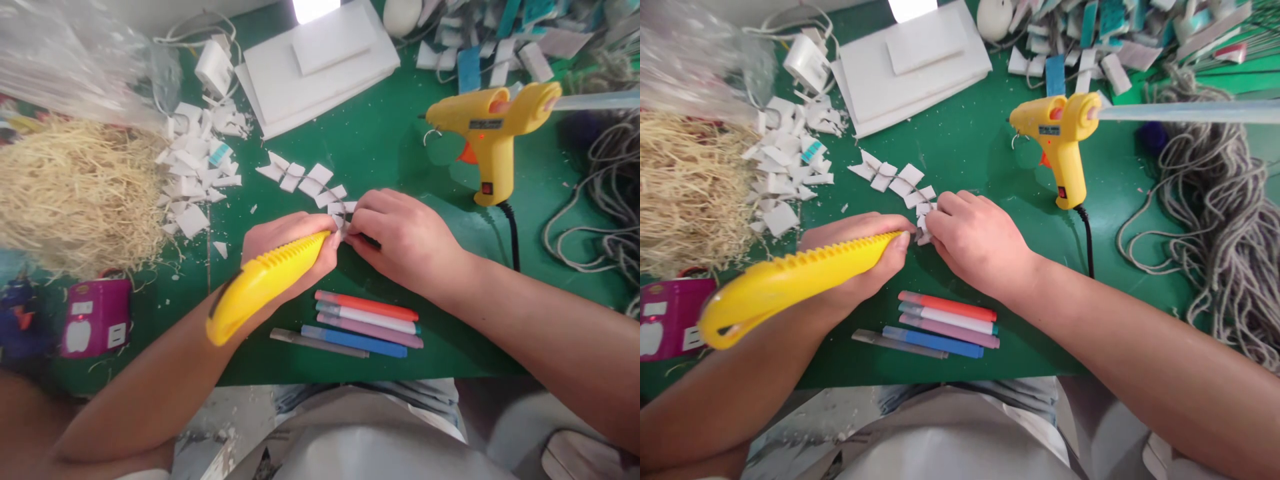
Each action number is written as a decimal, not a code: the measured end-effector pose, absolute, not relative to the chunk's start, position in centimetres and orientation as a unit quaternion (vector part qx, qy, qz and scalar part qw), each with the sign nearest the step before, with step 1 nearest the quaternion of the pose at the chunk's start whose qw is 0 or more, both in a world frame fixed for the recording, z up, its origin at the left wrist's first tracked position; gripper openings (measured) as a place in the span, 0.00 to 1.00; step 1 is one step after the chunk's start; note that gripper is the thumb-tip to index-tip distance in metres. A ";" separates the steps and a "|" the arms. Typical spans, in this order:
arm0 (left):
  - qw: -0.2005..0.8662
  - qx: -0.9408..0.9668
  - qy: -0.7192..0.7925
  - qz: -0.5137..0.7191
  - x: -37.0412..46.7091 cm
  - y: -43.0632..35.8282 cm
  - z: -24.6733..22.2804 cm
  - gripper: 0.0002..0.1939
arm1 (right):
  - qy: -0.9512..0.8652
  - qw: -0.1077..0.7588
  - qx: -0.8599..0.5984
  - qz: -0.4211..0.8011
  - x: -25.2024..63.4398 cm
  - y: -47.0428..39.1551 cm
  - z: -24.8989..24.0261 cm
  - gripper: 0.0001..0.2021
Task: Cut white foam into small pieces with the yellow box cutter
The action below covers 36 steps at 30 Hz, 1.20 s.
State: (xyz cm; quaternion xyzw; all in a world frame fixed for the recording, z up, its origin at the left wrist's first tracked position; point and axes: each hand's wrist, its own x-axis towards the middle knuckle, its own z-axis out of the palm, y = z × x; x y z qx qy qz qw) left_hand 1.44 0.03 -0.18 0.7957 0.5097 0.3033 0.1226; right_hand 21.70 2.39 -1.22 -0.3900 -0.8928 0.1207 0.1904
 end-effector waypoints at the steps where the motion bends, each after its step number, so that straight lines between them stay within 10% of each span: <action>1: 0.140 0.793 0.517 0.291 1.4 0.0 0.1 0.12 | -0.892 0.189 -0.392 0.121 21.7 2.4 -1.2 0.09; 36: 0.106 0.805 0.528 0.248 2.4 -1.5 1.7 0.08 | -0.880 0.200 -0.401 0.155 21.6 2.5 -1.2 0.09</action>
